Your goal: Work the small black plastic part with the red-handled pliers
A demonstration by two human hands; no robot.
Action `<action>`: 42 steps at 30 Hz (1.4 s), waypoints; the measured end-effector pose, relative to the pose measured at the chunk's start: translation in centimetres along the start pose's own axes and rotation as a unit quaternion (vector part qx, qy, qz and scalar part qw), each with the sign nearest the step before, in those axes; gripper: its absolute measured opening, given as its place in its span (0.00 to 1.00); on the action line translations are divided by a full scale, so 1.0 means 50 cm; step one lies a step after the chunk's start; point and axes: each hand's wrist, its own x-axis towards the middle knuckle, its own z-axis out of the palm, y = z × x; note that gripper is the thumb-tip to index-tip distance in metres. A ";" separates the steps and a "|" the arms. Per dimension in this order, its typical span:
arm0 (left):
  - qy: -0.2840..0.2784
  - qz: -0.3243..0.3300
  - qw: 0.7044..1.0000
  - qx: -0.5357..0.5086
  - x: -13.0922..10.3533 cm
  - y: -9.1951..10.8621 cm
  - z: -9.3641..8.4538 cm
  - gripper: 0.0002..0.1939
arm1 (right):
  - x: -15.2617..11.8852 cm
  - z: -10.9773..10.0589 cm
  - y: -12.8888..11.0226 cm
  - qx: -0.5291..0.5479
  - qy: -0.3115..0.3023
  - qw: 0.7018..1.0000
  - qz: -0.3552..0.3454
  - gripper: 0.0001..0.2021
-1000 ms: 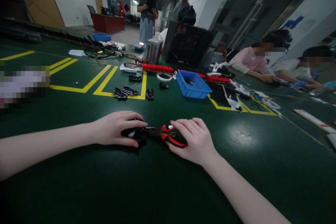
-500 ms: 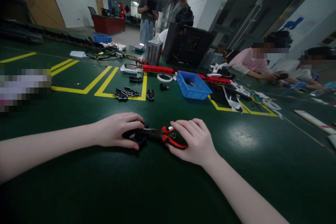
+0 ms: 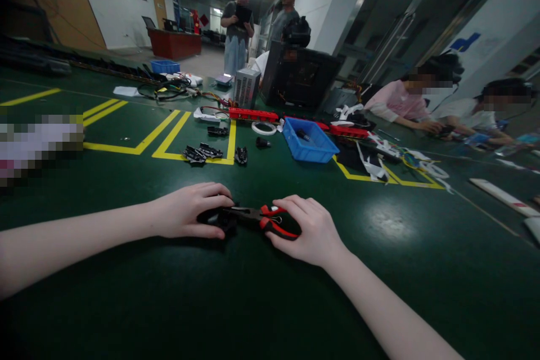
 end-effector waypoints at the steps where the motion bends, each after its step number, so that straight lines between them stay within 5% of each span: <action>1: -0.003 -0.001 1.000 -0.002 0.000 0.000 0.000 0.25 | -0.001 -0.001 0.000 -0.005 -0.001 1.000 -0.005 0.20; 42: 0.003 -0.003 1.000 -0.011 -0.004 0.006 -0.006 0.22 | -0.012 0.001 -0.006 -0.047 0.025 0.997 -0.050 0.22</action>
